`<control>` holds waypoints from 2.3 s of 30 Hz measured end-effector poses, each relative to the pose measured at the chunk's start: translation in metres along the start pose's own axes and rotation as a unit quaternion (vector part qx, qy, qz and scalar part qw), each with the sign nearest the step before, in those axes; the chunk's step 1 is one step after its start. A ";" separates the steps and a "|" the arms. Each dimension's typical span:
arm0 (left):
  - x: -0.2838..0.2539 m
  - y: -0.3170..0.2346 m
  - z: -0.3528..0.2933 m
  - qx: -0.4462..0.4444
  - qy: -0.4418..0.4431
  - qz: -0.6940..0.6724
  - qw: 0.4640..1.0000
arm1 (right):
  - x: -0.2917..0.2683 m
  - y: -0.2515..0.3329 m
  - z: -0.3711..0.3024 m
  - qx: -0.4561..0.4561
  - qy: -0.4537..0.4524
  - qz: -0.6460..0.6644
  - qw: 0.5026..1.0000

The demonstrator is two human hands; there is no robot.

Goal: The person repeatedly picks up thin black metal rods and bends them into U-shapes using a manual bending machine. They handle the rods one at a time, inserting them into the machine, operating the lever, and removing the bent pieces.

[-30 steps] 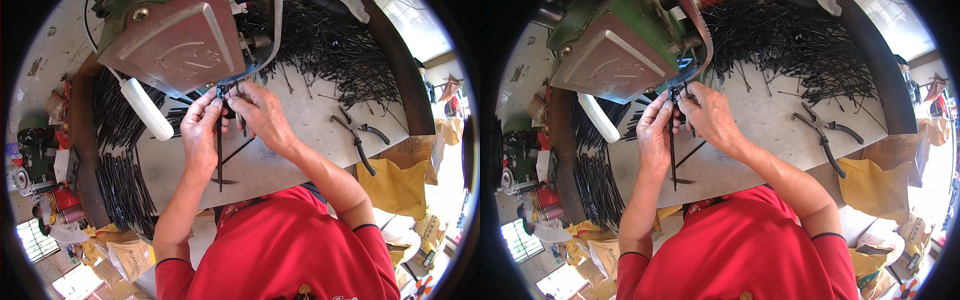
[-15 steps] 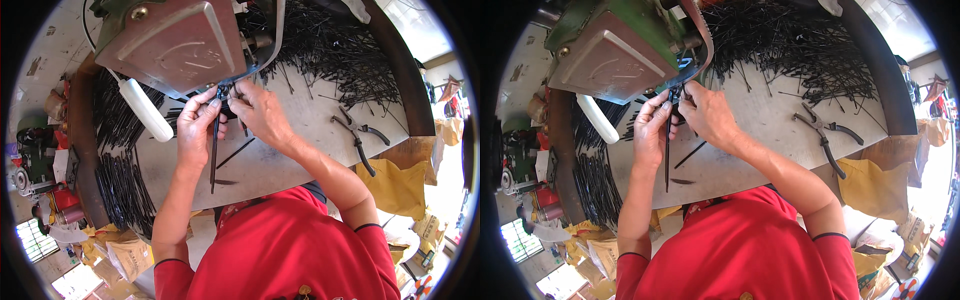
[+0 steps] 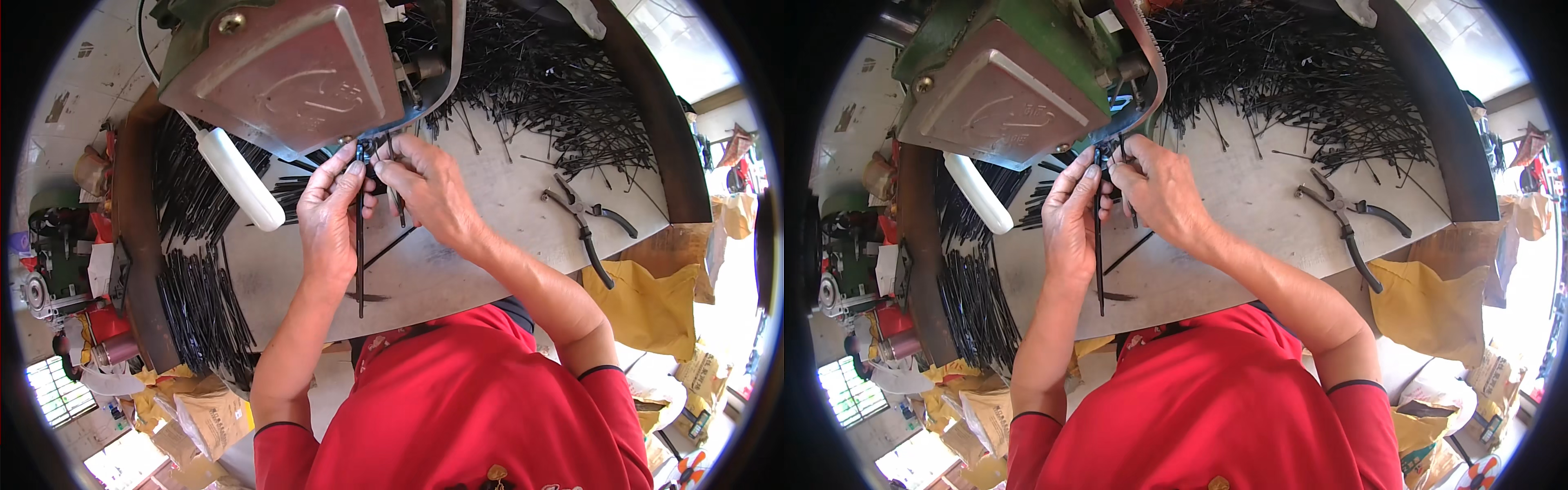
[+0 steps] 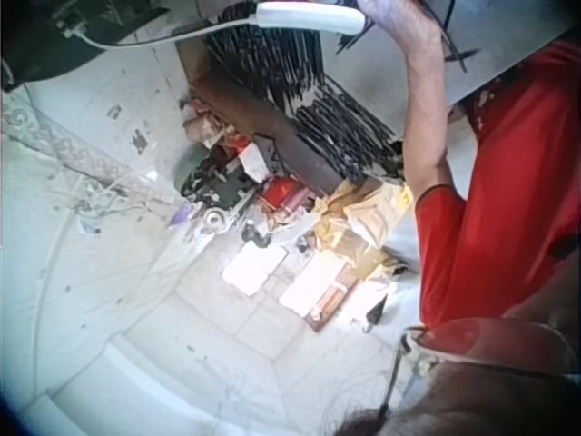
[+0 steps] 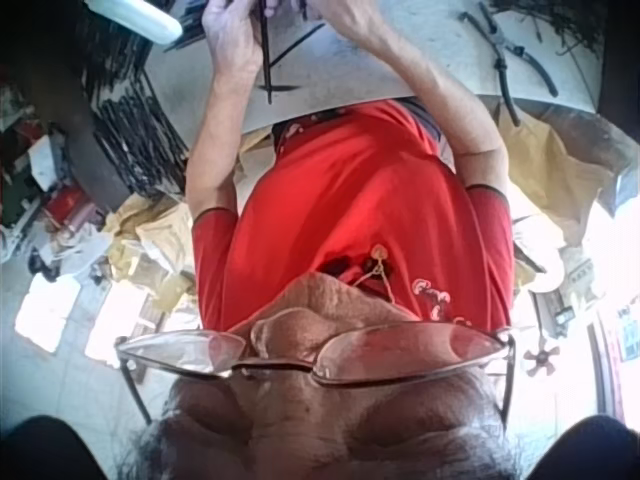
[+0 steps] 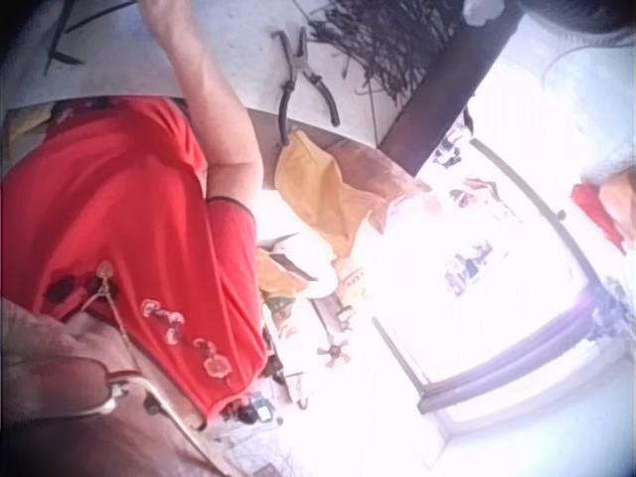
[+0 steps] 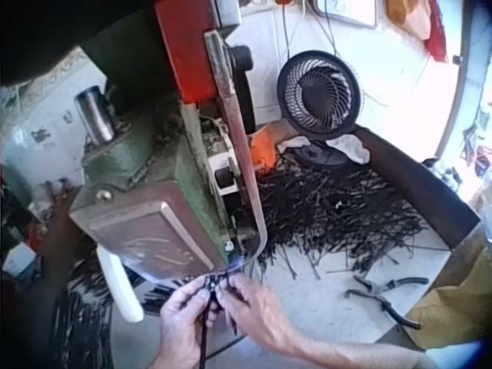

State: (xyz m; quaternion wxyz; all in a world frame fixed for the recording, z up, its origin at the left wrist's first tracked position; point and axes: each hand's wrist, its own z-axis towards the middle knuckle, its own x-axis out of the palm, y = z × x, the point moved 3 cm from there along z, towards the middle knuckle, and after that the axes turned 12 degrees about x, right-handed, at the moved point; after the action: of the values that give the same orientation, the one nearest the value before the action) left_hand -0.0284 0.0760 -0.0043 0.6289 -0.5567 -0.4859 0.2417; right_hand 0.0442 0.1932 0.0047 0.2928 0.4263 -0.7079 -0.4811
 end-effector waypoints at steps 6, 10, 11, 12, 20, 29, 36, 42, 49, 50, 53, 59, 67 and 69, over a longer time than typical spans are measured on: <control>0.000 0.000 -0.001 0.003 0.007 0.000 1.000 | 0.001 -0.001 -0.002 0.002 -0.002 0.005 1.000; -0.002 -0.001 0.000 0.006 0.012 0.011 1.000 | 0.001 0.000 -0.001 0.001 -0.003 -0.006 1.000; -0.002 0.000 0.000 0.006 0.012 0.007 1.000 | 0.002 0.000 0.000 0.003 -0.003 -0.008 1.000; -0.002 0.001 0.000 0.006 0.012 0.004 1.000 | 0.002 0.000 -0.001 -0.008 -0.009 -0.012 1.000; -0.011 -0.013 0.013 -0.076 0.059 0.036 0.995 | -0.010 0.024 0.012 0.017 0.047 -0.117 0.992; -0.010 -0.008 0.002 -0.059 0.026 0.087 0.994 | -0.011 0.008 0.006 0.089 0.066 0.028 0.993; -0.008 -0.009 -0.036 -0.077 0.069 0.085 0.991 | 0.003 -0.014 0.005 0.004 0.115 0.081 0.990; -0.002 -0.005 -0.045 -0.040 0.060 0.078 0.994 | -0.002 -0.011 -0.002 0.013 0.098 0.070 0.993; -0.012 0.002 -0.051 0.060 0.089 0.193 0.975 | -0.010 -0.006 -0.003 -0.004 0.081 0.026 0.996; -0.012 0.001 -0.053 0.077 0.108 0.237 0.962 | -0.013 -0.008 -0.002 0.002 0.083 0.026 0.996; -0.011 -0.002 -0.042 0.085 0.150 0.295 0.940 | -0.021 -0.014 -0.004 0.053 0.117 0.131 0.983; -0.048 -0.022 -0.001 0.063 0.014 0.216 0.974 | -0.035 -0.017 0.010 0.093 0.097 0.323 0.937; -0.027 -0.013 0.011 0.147 -0.007 0.016 0.989 | -0.014 -0.021 0.014 0.049 0.075 0.420 0.903; -0.023 -0.016 0.011 0.161 -0.005 0.020 0.987 | -0.012 -0.023 0.015 0.022 0.072 0.441 0.895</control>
State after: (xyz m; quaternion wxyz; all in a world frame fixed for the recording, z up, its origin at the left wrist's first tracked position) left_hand -0.0511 0.0578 0.0014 0.7029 -0.4563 -0.4328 0.3322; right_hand 0.0446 0.2060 -0.0227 0.5153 0.1103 -0.8106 -0.2553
